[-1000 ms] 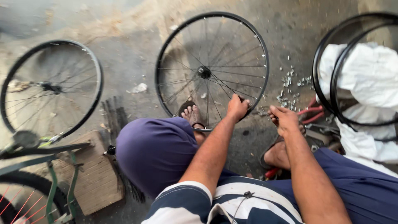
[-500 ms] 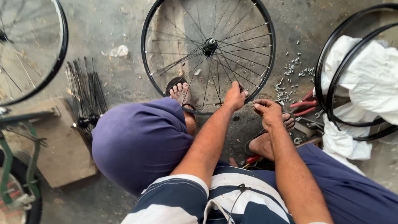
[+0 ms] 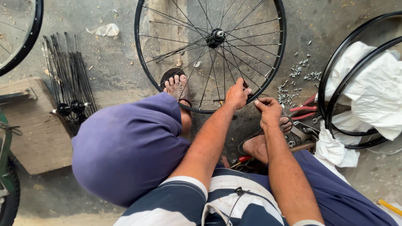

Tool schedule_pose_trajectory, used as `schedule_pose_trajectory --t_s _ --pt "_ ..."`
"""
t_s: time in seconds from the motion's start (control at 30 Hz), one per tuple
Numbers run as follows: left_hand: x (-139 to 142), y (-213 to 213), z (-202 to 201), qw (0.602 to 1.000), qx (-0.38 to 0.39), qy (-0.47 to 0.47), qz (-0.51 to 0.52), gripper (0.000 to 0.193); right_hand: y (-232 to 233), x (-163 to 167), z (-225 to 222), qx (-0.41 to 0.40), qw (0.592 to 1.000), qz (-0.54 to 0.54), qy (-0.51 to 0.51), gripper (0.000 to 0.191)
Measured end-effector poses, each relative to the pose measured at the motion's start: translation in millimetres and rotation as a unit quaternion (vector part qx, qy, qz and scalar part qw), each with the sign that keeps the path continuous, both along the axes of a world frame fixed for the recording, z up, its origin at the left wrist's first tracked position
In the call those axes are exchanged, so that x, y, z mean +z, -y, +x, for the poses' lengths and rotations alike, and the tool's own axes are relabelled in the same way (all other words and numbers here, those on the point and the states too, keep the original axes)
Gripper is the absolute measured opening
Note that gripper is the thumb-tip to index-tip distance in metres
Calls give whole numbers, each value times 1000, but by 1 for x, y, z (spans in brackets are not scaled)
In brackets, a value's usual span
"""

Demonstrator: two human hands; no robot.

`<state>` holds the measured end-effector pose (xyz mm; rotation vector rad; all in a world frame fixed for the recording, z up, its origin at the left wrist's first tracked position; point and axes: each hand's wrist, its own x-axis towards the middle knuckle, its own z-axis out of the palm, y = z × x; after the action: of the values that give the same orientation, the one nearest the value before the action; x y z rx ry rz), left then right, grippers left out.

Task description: The person sits on the floor and repeatedly inserts and tightens spokes into a bicycle wheel rim. They rotate the wheel to access different sections and use their hands to secure the spokes.

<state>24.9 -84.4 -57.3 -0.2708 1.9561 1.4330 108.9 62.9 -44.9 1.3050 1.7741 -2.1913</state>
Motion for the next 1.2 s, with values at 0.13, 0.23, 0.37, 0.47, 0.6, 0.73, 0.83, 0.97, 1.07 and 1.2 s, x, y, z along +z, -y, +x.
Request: schedule_pose_trajectory --t_s 0.13,0.23,0.37,0.47,0.6,0.73,0.83,0.97,1.07,1.2 --pt "1 0 -1 1000 12 1 28 24 2 -10 -1 3 1000 22 -1 24" --pt "4 0 -2 999 14 14 33 22 3 -13 0 17 1000 22 -7 24" --pt "10 0 -5 1000 8 9 10 24 2 -14 2 35 999 5 -25 24" --pt "13 1 -7 1000 10 24 8 23 4 -13 1 51 997 42 -34 24" --pt "13 1 -6 999 20 15 26 24 4 -10 -1 41 998 47 -32 22" --pt "10 2 -5 996 39 25 76 23 4 -10 -1 35 997 59 -22 23" --pt "6 3 -4 990 51 53 123 20 3 -12 -1 35 998 46 -23 22" --pt "-2 2 -1 994 33 19 104 23 0 -12 0 32 999 24 -33 22" --pt "-4 -1 1 992 32 -29 116 31 -3 -12 2 17 999 -18 -21 19" --pt "3 -6 2 997 0 -66 33 38 -4 -12 0 56 997 42 -16 17"
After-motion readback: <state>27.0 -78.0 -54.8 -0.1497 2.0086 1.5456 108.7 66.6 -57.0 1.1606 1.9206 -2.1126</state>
